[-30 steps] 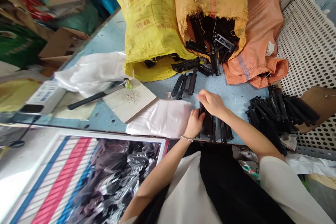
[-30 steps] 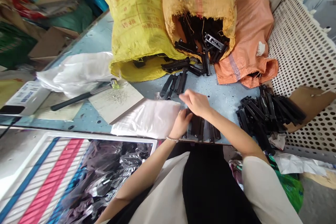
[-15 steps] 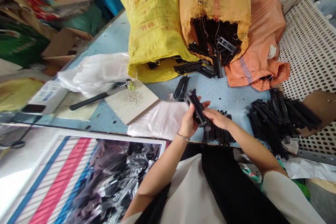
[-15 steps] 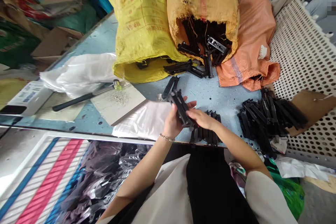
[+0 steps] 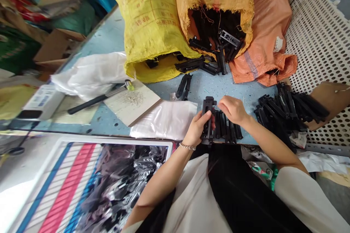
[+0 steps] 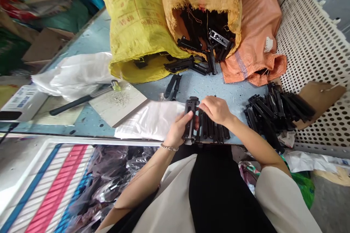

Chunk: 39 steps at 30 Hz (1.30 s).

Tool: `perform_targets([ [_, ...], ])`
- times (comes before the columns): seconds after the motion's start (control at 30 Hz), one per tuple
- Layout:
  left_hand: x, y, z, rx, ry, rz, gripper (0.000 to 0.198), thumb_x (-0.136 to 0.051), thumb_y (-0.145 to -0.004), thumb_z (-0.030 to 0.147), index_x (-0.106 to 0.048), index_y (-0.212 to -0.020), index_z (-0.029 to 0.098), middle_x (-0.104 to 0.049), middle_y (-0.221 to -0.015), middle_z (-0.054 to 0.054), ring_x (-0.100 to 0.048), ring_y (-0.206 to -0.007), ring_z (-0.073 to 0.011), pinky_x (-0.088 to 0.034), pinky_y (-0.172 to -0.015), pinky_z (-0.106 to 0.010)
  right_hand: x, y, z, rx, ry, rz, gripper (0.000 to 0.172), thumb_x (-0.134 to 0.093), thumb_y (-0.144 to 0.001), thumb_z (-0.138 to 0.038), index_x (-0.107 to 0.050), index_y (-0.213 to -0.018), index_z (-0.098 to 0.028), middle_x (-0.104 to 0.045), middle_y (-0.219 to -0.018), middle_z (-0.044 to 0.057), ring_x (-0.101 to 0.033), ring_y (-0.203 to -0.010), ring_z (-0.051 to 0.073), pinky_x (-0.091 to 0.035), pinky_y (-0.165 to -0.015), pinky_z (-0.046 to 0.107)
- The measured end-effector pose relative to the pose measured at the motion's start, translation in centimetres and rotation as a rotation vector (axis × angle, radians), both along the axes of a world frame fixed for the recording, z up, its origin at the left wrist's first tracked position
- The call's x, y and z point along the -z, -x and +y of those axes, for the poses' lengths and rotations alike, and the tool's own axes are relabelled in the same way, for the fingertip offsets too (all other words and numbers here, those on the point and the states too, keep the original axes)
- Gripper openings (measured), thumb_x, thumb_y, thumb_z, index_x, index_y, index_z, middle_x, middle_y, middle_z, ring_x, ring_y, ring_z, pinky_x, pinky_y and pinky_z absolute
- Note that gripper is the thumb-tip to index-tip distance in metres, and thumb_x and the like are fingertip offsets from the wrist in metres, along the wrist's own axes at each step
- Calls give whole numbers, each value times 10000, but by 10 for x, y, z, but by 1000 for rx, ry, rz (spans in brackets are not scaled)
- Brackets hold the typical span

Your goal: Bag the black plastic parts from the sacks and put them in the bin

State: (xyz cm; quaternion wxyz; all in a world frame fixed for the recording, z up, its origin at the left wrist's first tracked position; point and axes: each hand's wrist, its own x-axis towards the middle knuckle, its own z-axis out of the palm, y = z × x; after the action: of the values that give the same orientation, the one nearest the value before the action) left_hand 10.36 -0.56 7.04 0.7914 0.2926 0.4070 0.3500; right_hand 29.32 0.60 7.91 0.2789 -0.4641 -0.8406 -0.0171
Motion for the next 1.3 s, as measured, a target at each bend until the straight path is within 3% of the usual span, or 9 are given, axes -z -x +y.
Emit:
perform_targets([
  [0.13,2,3,7,-22,39,-14,555,-771,-711,574,-651,-1021,130,-628,-692,5,-560,-536,-96,-431,-489,-211,13,25,-45,-179,42,-156,445,-421,-997,-590,-591,-829,-215,-625,-776,46,-552,-732,195,-395,-661,325],
  [0.33,32,3,4,-165,-191,141,655,-785,-755,452,-422,-1263,255,-613,-870,39,-609,-601,-100,-510,-584,-241,33,37,-73,-55,448,14,313,-452,-1036,-398,-579,-819,-211,-649,-765,29,-597,-699,171,-398,-629,281],
  [0.47,75,5,5,-159,-292,349,454,-665,-856,375,-473,-1234,214,-648,-995,-36,-665,-907,-182,-548,-867,-363,23,18,-19,63,591,138,302,-374,-1060,-361,-622,-956,-222,-690,-906,29,-642,-826,166,-455,-736,268],
  [0.6,105,-10,0,-161,-578,557,391,-550,-910,315,-548,-1273,170,-541,-1360,-149,-484,-1342,-277,-342,-1183,-485,26,33,71,156,447,-20,308,-375,-1035,-220,-609,-1235,-219,-652,-1227,84,-591,-1124,206,-458,-905,307],
  [0.73,115,-21,-6,-135,-735,632,472,-461,-951,283,-467,-1406,160,-434,-1466,-180,-407,-1421,-282,-290,-1221,-528,43,76,144,-18,325,-280,524,-333,-978,-44,-497,-1430,-254,-406,-1568,79,-419,-1359,245,-403,-1001,372],
  [0.87,108,-8,-6,-128,-703,547,479,-511,-956,356,-465,-1409,207,-479,-1446,-157,-416,-1418,-281,-301,-1217,-535,45,85,172,-27,318,-391,384,-362,-1015,-134,-586,-1318,-201,-569,-1405,122,-416,-1324,302,-358,-1016,446],
  [1.1,56,-2,14,-369,-379,30,768,-681,-845,559,-293,-1463,320,-468,-1480,-103,-473,-1382,-232,-419,-1135,-399,7,64,63,145,139,-154,318,-429,-1013,-318,-629,-1174,-130,-650,-1006,156,-545,-964,302,-431,-872,452],
  [1.2,36,-2,19,-435,-273,-51,598,-749,-794,508,-475,-1264,262,-642,-1141,-32,-633,-1065,-169,-524,-939,-296,-8,54,0,7,144,-12,324,-465,-1002,-307,-593,-1271,-180,-652,-985,119,-570,-946,274,-473,-851,425],
  [1.3,25,4,11,-270,-150,-114,427,-720,-800,500,-575,-1086,218,-648,-885,9,-608,-708,-112,-508,-637,-224,-18,35,-26,-20,210,173,269,-440,-1024,-288,-575,-1249,-230,-666,-965,71,-605,-920,227,-494,-838,376],
])
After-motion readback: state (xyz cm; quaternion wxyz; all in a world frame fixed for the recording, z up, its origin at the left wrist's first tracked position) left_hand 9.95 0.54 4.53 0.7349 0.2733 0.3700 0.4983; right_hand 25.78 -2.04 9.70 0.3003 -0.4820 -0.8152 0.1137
